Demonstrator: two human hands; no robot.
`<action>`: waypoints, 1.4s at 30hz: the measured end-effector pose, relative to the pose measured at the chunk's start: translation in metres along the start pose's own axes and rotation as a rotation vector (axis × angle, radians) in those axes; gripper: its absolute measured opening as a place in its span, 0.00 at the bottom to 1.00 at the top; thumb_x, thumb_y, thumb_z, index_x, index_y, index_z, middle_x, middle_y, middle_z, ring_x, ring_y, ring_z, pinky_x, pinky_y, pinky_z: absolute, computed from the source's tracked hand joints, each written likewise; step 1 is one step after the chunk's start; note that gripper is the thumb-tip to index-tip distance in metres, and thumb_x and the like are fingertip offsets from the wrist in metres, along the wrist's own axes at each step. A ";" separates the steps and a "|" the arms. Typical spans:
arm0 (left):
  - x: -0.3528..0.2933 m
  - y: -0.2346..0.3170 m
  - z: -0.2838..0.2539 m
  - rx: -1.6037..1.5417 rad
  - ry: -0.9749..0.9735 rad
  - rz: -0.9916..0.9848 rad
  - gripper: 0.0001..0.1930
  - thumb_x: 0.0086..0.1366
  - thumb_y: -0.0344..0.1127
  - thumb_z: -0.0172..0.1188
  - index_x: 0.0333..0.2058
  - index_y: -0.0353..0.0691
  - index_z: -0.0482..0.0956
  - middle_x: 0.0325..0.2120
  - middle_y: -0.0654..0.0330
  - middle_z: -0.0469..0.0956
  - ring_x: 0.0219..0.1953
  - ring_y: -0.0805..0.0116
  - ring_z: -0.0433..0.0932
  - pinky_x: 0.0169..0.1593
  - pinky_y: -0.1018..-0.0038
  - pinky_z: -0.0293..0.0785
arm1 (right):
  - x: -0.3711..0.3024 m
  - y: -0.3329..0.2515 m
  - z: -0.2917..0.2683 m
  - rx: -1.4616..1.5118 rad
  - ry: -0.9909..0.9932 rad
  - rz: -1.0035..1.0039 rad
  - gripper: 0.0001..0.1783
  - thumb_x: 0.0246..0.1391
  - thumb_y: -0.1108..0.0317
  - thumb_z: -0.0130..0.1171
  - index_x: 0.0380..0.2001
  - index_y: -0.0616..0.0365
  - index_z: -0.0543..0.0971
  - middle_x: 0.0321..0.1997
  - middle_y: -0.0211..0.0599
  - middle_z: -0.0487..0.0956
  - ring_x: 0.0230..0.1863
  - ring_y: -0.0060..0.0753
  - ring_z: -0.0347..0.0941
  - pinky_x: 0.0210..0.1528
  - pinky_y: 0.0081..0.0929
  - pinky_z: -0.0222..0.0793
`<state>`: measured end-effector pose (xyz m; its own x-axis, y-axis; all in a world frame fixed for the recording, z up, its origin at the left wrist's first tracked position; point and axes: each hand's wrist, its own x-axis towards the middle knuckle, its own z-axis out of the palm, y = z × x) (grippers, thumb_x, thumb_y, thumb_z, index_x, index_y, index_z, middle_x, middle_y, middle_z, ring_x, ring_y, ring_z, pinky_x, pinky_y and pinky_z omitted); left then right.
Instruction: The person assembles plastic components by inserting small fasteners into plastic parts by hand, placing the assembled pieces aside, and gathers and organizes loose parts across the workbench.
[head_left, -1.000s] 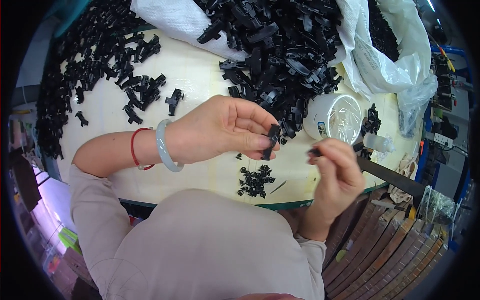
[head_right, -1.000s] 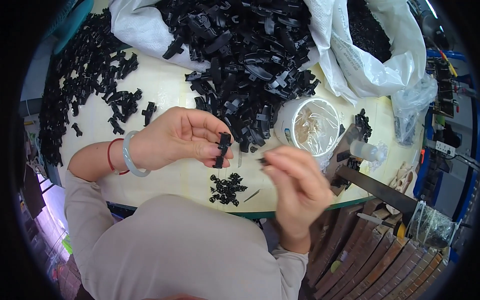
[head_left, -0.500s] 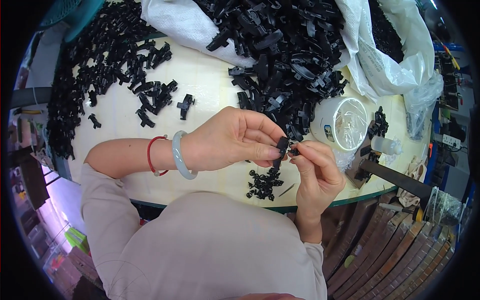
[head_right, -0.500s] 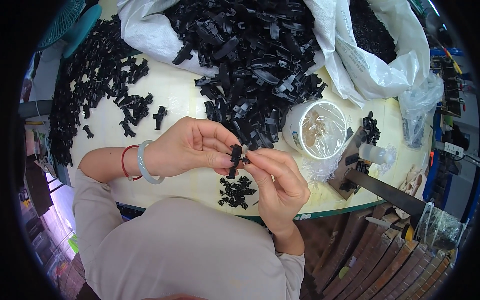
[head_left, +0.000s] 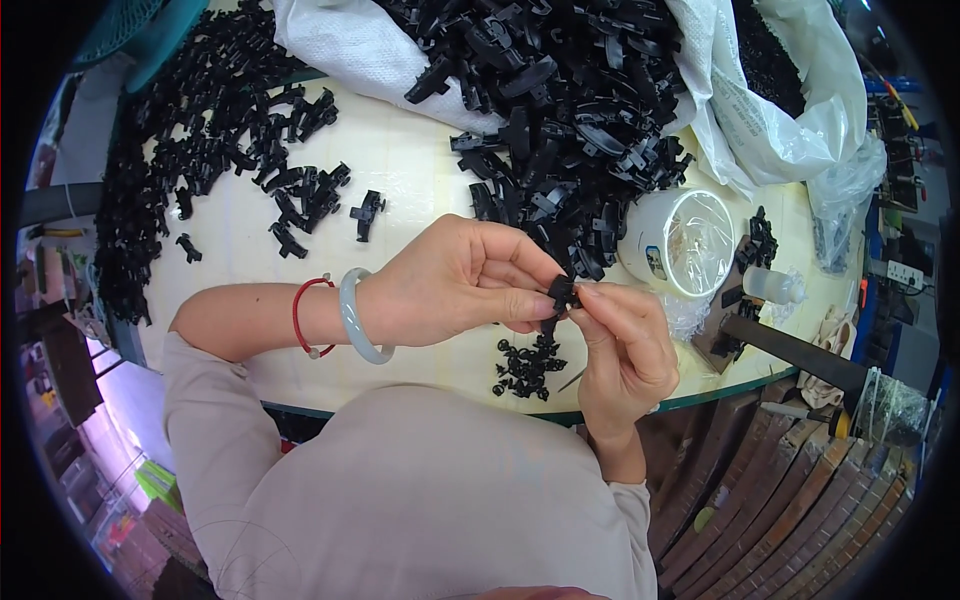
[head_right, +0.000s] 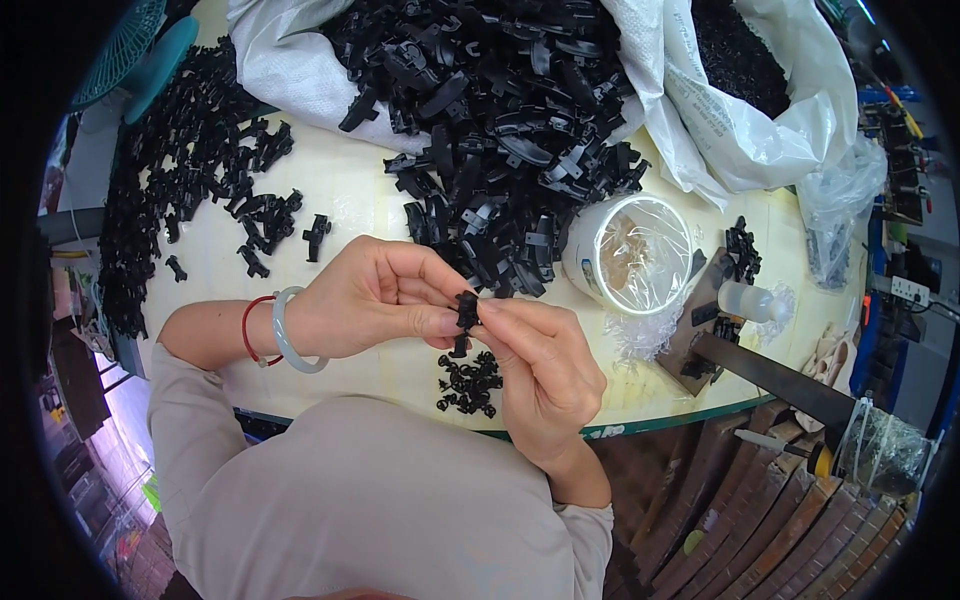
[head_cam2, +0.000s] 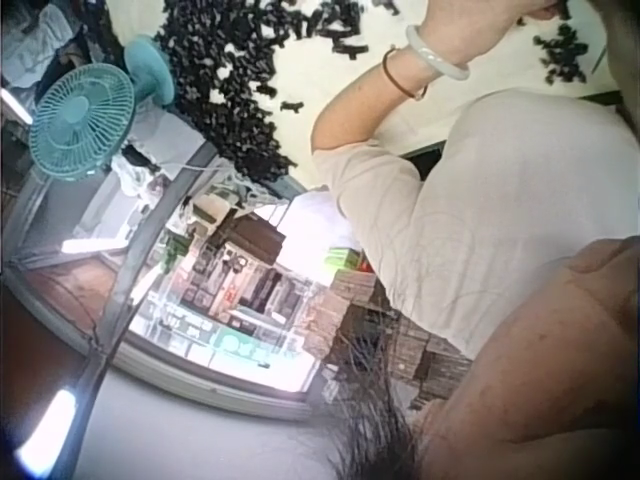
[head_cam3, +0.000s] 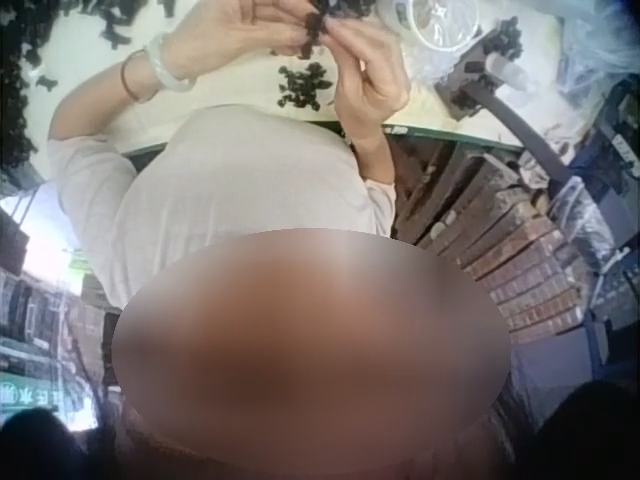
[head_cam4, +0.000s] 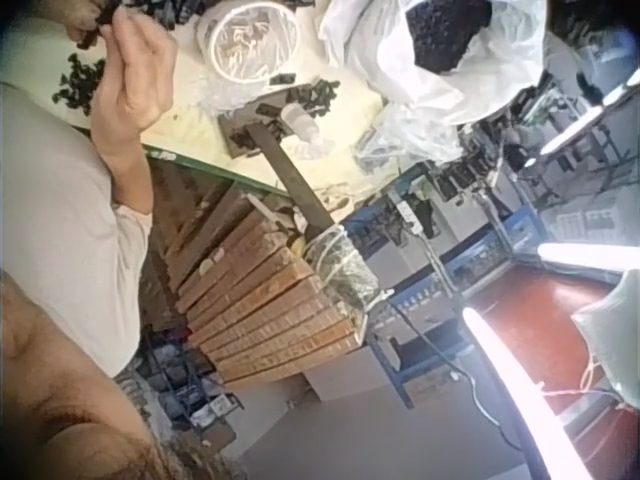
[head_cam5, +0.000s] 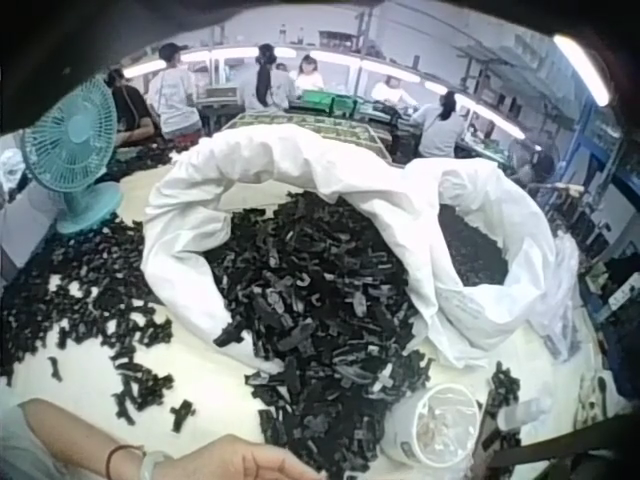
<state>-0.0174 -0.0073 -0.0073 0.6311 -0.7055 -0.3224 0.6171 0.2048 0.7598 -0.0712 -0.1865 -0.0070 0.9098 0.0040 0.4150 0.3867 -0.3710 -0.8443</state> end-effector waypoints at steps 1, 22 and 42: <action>0.000 0.000 0.000 0.000 -0.002 -0.001 0.11 0.60 0.26 0.57 0.41 0.31 0.73 0.36 0.55 0.78 0.37 0.73 0.78 0.43 0.78 0.77 | 0.000 -0.001 0.001 -0.036 0.003 -0.019 0.12 0.42 0.86 0.60 0.34 0.65 0.79 0.33 0.43 0.77 0.32 0.30 0.75 0.33 0.18 0.72; -0.042 0.003 -0.020 0.403 0.387 -0.029 0.12 0.56 0.19 0.58 0.40 0.29 0.75 0.31 0.58 0.78 0.32 0.73 0.79 0.37 0.81 0.77 | -0.019 0.008 -0.029 -0.050 -0.085 0.040 0.21 0.37 0.77 0.68 0.39 0.65 0.77 0.36 0.42 0.76 0.30 0.31 0.74 0.30 0.21 0.71; -0.085 0.018 -0.031 1.166 0.884 0.186 0.13 0.53 0.22 0.61 0.40 0.34 0.77 0.26 0.64 0.72 0.20 0.82 0.70 0.22 0.87 0.65 | -0.034 0.015 -0.039 -0.299 -0.320 0.157 0.11 0.40 0.80 0.62 0.32 0.64 0.76 0.32 0.39 0.73 0.28 0.39 0.73 0.28 0.28 0.70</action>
<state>-0.0453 0.0773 0.0164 0.9969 -0.0095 -0.0778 0.0482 -0.7080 0.7045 -0.1025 -0.2279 -0.0206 0.9729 0.1950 0.1246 0.2225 -0.6412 -0.7344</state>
